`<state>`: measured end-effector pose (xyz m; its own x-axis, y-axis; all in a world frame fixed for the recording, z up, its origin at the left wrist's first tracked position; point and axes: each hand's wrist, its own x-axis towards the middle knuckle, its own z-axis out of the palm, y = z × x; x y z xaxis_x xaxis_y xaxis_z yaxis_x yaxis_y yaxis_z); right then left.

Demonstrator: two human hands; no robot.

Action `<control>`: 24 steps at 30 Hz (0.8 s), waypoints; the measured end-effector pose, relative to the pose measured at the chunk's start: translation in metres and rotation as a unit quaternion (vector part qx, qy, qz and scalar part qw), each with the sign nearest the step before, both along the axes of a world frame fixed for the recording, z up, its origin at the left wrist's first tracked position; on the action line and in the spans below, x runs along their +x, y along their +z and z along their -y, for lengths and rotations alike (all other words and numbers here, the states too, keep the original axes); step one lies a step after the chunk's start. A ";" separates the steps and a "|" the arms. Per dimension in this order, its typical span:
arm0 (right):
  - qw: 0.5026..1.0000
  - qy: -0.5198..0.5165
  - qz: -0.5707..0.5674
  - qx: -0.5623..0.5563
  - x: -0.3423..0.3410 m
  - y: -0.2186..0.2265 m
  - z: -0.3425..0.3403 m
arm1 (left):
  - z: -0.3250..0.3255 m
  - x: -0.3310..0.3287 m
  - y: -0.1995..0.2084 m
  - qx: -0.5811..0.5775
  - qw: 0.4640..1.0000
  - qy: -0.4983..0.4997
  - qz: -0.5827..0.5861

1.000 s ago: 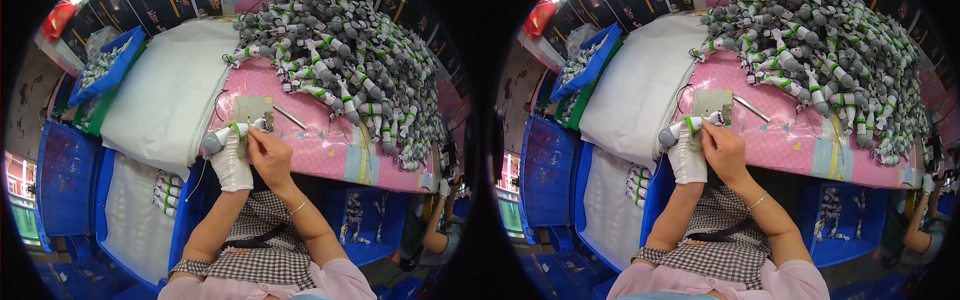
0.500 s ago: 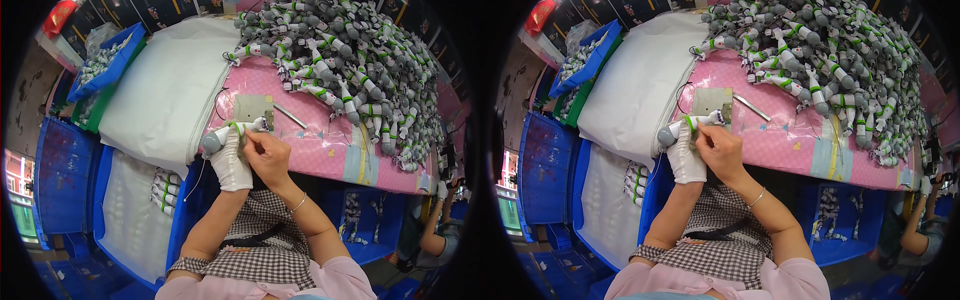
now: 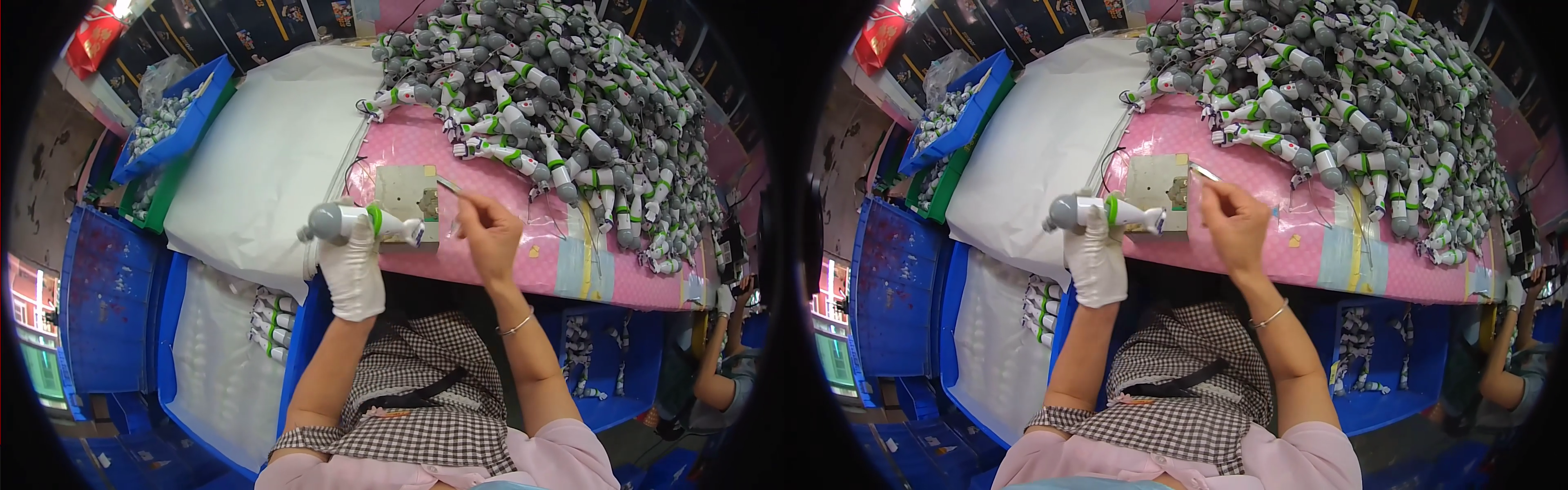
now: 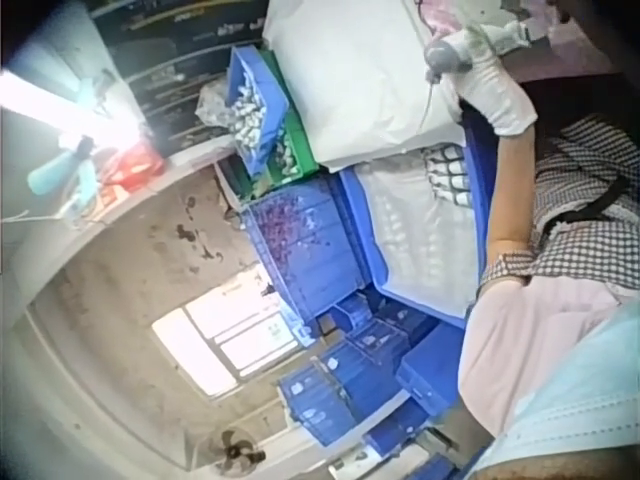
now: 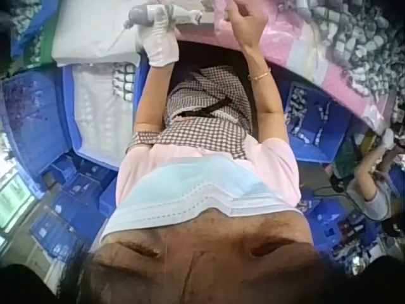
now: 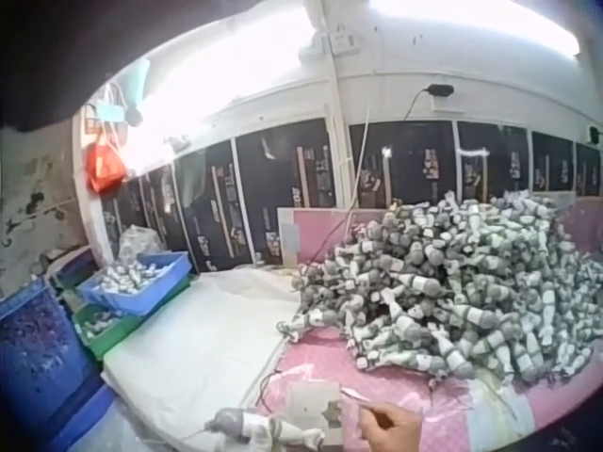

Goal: Assembling and checking small toy figurines and placing them into a plastic tray.

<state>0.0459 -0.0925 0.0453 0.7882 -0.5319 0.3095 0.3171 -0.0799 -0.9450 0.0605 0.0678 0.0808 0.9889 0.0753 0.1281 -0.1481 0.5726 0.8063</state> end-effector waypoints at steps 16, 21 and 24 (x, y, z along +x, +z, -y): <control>0.968 0.175 -0.172 0.061 0.012 0.031 0.024 | -0.023 -0.003 -0.008 -0.267 0.816 -0.461 -0.226; 0.905 0.253 -0.108 0.325 0.012 0.019 0.032 | -0.019 -0.024 -0.007 -0.211 0.819 -0.439 -0.303; 0.894 0.271 -0.131 0.331 0.003 0.021 0.036 | -0.023 -0.031 -0.005 -0.063 0.857 -0.405 -0.312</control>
